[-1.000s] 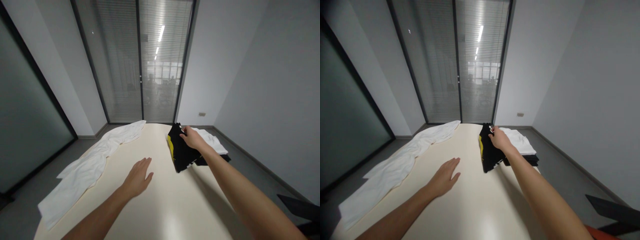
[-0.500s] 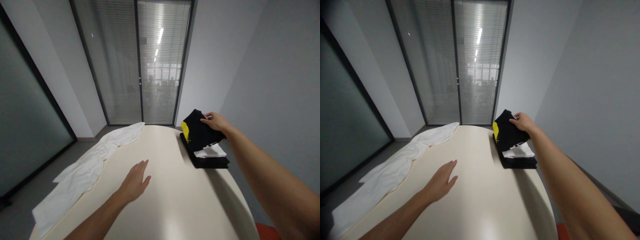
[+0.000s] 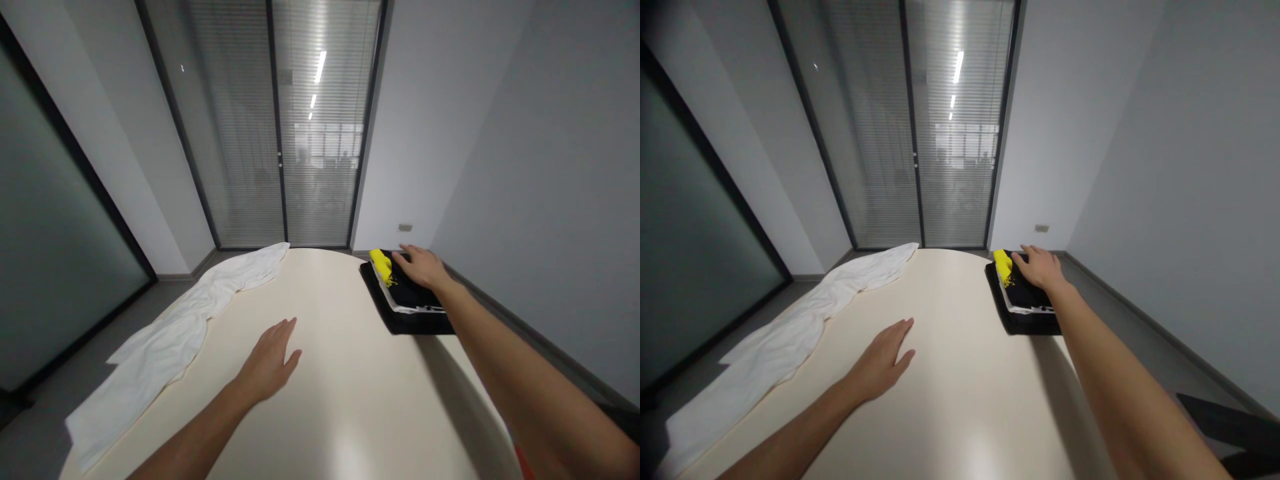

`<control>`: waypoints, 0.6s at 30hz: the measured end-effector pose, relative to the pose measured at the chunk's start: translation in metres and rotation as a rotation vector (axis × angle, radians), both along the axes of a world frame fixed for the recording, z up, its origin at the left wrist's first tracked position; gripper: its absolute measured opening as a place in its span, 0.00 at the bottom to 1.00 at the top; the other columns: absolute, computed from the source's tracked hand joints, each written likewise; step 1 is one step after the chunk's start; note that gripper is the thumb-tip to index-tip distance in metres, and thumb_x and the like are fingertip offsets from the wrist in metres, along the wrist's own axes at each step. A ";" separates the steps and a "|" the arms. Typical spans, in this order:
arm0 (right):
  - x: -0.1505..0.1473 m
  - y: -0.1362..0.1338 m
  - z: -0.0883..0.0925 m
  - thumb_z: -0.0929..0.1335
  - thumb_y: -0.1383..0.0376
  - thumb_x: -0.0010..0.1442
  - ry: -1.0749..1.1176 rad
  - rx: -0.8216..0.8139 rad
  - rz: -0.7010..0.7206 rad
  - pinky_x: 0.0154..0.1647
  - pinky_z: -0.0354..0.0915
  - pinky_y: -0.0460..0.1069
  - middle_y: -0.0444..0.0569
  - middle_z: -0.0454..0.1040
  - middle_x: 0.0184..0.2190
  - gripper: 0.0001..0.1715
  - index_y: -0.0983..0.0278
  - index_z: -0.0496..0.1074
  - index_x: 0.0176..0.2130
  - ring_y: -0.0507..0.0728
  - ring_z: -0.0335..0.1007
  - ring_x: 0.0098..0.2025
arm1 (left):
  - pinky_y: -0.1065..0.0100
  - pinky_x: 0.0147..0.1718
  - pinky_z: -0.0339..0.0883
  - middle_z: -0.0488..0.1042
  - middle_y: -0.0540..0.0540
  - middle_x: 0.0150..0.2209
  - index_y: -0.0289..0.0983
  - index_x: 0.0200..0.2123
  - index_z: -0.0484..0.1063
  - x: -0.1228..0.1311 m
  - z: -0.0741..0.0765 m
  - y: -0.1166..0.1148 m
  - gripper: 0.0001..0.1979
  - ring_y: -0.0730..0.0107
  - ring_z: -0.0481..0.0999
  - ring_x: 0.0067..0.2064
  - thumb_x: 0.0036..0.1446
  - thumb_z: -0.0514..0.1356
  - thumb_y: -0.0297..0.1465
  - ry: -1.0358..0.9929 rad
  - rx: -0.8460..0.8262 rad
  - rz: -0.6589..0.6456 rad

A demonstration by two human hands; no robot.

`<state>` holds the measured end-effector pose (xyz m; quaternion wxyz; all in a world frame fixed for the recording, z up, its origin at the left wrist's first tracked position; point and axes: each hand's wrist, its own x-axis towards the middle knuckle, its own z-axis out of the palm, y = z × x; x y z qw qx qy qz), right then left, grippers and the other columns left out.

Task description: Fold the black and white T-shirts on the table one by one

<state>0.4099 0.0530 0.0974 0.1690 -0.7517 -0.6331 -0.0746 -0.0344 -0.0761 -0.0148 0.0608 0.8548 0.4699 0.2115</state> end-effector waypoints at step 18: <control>-0.103 -0.040 -0.004 0.62 0.63 0.66 -0.003 0.326 0.328 0.55 0.64 0.57 0.56 0.76 0.48 0.16 0.64 0.76 0.45 0.63 0.69 0.52 | 0.50 0.65 0.60 0.67 0.36 0.64 0.33 0.66 0.61 0.002 0.004 0.000 0.29 0.53 0.66 0.65 0.64 0.56 0.35 -0.029 0.058 -0.001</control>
